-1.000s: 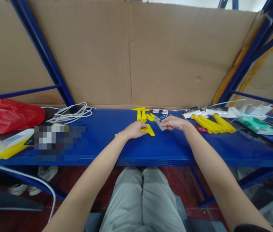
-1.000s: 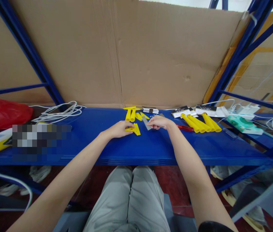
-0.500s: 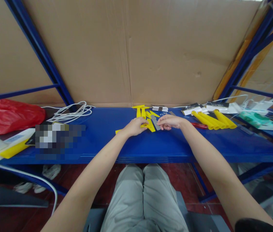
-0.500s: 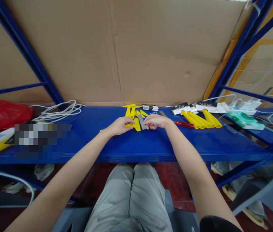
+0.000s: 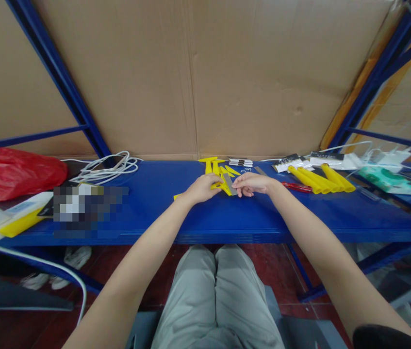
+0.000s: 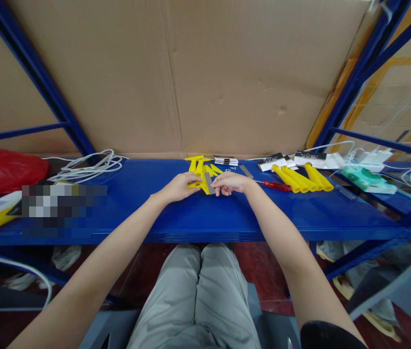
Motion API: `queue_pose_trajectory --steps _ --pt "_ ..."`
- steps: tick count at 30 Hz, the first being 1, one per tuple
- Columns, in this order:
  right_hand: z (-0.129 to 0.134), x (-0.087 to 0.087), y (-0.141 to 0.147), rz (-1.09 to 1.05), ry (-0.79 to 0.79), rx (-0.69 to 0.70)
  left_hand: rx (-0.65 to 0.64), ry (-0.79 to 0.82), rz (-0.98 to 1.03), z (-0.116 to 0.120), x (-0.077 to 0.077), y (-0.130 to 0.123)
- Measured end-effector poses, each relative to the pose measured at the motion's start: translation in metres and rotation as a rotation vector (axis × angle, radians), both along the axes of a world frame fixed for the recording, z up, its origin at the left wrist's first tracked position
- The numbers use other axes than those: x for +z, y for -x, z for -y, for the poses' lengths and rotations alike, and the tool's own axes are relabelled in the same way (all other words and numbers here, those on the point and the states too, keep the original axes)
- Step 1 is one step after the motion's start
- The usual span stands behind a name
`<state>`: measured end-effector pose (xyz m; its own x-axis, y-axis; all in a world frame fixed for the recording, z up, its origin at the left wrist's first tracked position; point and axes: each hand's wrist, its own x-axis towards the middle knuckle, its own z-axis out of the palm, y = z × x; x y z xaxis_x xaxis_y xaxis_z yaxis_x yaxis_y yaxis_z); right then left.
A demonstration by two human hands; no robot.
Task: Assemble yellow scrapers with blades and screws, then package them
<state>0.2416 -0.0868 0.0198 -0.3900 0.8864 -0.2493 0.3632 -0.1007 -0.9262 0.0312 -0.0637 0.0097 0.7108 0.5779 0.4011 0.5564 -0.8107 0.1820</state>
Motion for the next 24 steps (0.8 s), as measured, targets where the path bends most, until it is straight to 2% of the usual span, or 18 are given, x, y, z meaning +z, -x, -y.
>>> queue_pose_trajectory --steps 8,24 --pt "0.0036 0.0019 0.0048 0.016 -0.011 -0.013 0.021 0.003 0.005 0.0008 -0.0006 0.0" --pt "0.0052 0.0022 0.0102 0.057 -0.059 -0.043 -0.049 0.04 -0.037 -0.0018 -0.0046 0.0021"
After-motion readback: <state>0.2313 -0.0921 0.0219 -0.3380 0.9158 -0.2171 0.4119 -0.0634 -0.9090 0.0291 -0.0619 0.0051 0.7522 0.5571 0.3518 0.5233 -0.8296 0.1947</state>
